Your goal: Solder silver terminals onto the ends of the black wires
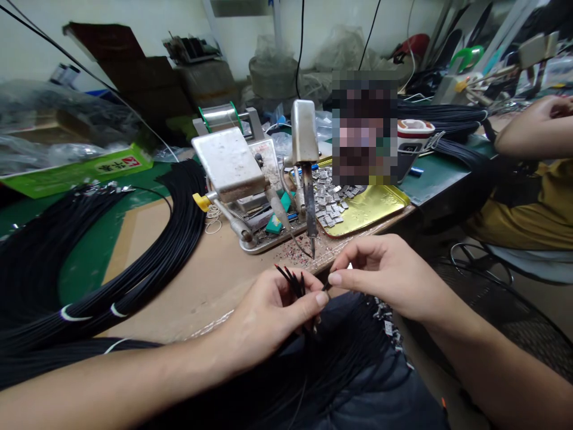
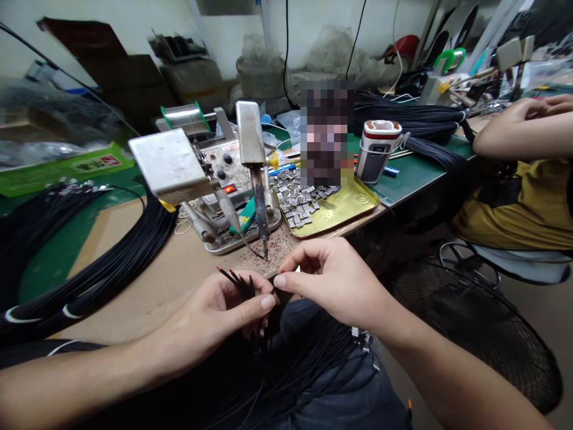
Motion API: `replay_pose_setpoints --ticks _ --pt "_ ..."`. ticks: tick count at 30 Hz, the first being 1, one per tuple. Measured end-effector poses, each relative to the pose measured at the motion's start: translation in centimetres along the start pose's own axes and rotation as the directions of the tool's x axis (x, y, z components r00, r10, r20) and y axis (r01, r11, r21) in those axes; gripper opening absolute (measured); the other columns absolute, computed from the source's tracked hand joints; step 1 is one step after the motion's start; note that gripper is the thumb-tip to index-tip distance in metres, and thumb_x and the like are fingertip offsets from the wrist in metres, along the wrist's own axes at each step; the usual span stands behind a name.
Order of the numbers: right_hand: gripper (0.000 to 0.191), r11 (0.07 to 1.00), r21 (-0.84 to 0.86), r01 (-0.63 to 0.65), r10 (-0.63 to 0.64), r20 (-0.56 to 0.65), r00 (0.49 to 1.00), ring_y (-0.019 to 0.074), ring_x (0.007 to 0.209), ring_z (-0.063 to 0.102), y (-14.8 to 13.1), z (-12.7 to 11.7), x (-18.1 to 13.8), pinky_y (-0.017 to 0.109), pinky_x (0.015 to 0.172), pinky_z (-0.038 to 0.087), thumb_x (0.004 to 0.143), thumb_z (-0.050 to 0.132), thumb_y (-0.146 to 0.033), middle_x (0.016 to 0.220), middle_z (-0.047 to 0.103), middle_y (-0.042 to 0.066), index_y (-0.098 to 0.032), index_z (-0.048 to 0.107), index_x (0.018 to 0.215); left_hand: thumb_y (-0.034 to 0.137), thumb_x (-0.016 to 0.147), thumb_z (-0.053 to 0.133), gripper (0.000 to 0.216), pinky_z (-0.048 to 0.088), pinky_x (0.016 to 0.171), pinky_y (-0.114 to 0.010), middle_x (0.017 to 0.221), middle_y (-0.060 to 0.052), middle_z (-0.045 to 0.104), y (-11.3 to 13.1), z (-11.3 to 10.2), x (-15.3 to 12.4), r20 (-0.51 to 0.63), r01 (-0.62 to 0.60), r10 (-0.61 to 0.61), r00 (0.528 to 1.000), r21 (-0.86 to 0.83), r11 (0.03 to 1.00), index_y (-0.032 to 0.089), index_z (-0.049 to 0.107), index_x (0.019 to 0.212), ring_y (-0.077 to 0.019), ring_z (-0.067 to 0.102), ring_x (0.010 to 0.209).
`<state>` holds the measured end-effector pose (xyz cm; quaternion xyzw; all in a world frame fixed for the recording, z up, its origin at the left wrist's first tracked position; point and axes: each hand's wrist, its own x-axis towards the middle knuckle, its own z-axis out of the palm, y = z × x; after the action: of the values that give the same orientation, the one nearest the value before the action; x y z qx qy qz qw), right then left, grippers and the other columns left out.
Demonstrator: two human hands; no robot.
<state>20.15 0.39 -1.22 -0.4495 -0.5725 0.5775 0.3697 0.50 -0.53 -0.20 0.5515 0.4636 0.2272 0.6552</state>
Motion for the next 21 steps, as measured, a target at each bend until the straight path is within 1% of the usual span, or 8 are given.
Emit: replay_pose_setpoints --ticks 4,8,11,13,17,20,21 --pt "0.017 0.999 0.018 -0.051 0.051 -0.003 0.999 0.0135 0.058 0.061 -0.3 -0.6 0.1 0.024 0.054 0.045 0.070 0.082 -0.028 0.065 0.069 0.001 -0.016 0.070 0.074 0.038 0.080 0.072 0.026 0.043 0.053 -0.022 0.061 0.002 0.062 0.1 -0.1 0.0 -0.065 -0.004 0.006 0.998 0.028 1.000 0.014 0.065 0.084 -0.0099 0.054 0.055" --pt "0.021 0.998 0.049 -0.041 0.042 -0.006 0.999 0.0123 0.054 0.058 0.1 -0.4 0.2 0.023 0.051 0.041 0.068 0.084 -0.031 0.060 0.067 0.000 -0.016 0.069 0.070 0.036 0.077 0.075 0.028 0.044 0.054 -0.023 0.063 0.002 0.063 0.1 -0.2 0.0 -0.104 -0.014 0.014 0.995 0.000 1.000 0.014 0.066 0.091 -0.0105 0.054 0.056" --pt "0.023 0.992 0.124 -0.005 0.004 0.004 1.000 0.0120 0.055 0.056 0.7 0.5 0.2 0.023 0.052 0.041 0.068 0.084 -0.032 0.061 0.067 0.000 -0.015 0.069 0.069 0.036 0.073 0.078 0.027 0.045 0.054 -0.023 0.060 0.001 0.063 -0.2 -0.1 0.0 -0.082 -0.005 0.003 0.997 -0.024 1.000 0.013 0.065 0.081 -0.0107 0.055 0.054" --pt "0.023 0.989 0.144 0.037 -0.036 -0.012 0.999 0.0131 0.059 0.058 1.0 1.1 0.1 0.025 0.056 0.043 0.068 0.084 -0.033 0.064 0.067 0.001 -0.015 0.070 0.069 0.037 0.073 0.078 0.029 0.045 0.053 -0.023 0.059 0.001 0.062 -0.3 0.0 0.0 -0.054 -0.002 0.000 0.999 -0.028 1.000 0.014 0.062 0.076 -0.0106 0.055 0.053" --pt "0.020 0.988 0.119 0.096 -0.088 -0.071 0.994 0.0156 0.065 0.062 1.2 1.6 0.1 0.027 0.062 0.048 0.073 0.081 -0.033 0.068 0.069 0.002 -0.016 0.071 0.072 0.037 0.078 0.073 0.027 0.045 0.053 -0.022 0.064 0.000 0.065 -0.3 0.0 0.2 -0.049 -0.005 0.005 0.999 0.009 1.000 0.014 0.060 0.083 -0.0114 0.058 0.057" --pt "0.014 0.995 0.067 0.079 -0.077 -0.039 0.996 0.0153 0.068 0.063 1.1 1.2 0.4 0.027 0.064 0.051 0.082 0.072 -0.030 0.074 0.068 0.002 -0.016 0.070 0.081 0.033 0.080 0.069 0.022 0.045 0.053 -0.021 0.064 0.002 0.062 -0.2 -0.2 0.3 -0.106 -0.004 0.010 0.994 0.056 0.998 0.014 0.059 0.085 -0.0102 0.055 0.056" --pt "0.011 0.996 0.042 0.082 -0.080 -0.050 0.996 0.0149 0.071 0.063 1.1 1.0 0.6 0.027 0.066 0.051 0.083 0.070 -0.027 0.078 0.068 0.002 -0.016 0.070 0.086 0.031 0.079 0.070 0.021 0.045 0.052 -0.021 0.062 0.003 0.060 -0.2 -0.3 0.3 -0.127 0.002 0.007 0.992 0.068 0.998 0.014 0.060 0.085 -0.0093 0.052 0.054"
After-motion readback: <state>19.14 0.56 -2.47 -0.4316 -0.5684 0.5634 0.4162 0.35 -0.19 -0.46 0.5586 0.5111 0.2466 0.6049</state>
